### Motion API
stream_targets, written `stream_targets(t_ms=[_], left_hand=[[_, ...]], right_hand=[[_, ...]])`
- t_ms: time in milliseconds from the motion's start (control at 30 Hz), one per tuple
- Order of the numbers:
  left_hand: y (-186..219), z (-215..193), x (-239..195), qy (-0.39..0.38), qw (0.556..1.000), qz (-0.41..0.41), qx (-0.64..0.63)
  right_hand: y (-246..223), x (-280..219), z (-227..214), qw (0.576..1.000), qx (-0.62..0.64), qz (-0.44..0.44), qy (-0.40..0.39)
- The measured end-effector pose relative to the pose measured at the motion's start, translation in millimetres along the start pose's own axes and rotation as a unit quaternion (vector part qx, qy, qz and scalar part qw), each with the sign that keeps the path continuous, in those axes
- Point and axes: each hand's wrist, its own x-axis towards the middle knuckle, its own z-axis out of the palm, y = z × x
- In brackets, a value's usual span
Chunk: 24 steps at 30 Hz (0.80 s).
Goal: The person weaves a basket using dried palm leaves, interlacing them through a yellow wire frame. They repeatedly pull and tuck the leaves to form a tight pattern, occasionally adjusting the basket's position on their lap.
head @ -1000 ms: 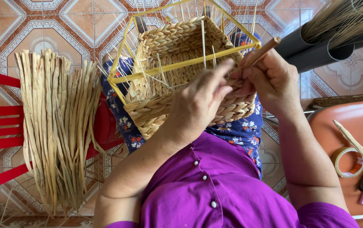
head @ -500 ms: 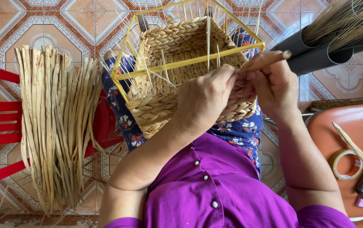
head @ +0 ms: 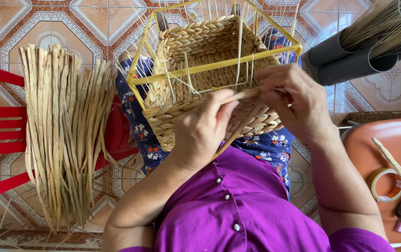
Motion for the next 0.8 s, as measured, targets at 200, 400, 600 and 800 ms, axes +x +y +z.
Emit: stream_targets(t_ms=[200, 400, 600, 800], left_hand=[[12.4, -39.2, -6.5, -0.181, 0.979, -0.090, 0.015], [28.5, -18.1, 4.1, -0.167, 0.980, 0.016, 0.103], [6.8, -22.1, 15.4, -0.209, 0.977, 0.022, 0.023], [-23.8, -63.4, 46.3, -0.240, 0.801, -0.175, -0.519]], right_hand=[[12.5, -10.9, 14.3, 0.995, 0.024, 0.073, 0.062], [2.9, -2.9, -9.0, 0.995, 0.035, 0.085, 0.045], [-25.8, -3.8, -17.6, 0.998, -0.061, 0.007, 0.007], [0.9, 2.4, 7.0, 0.996, -0.073, -0.044, 0.019]])
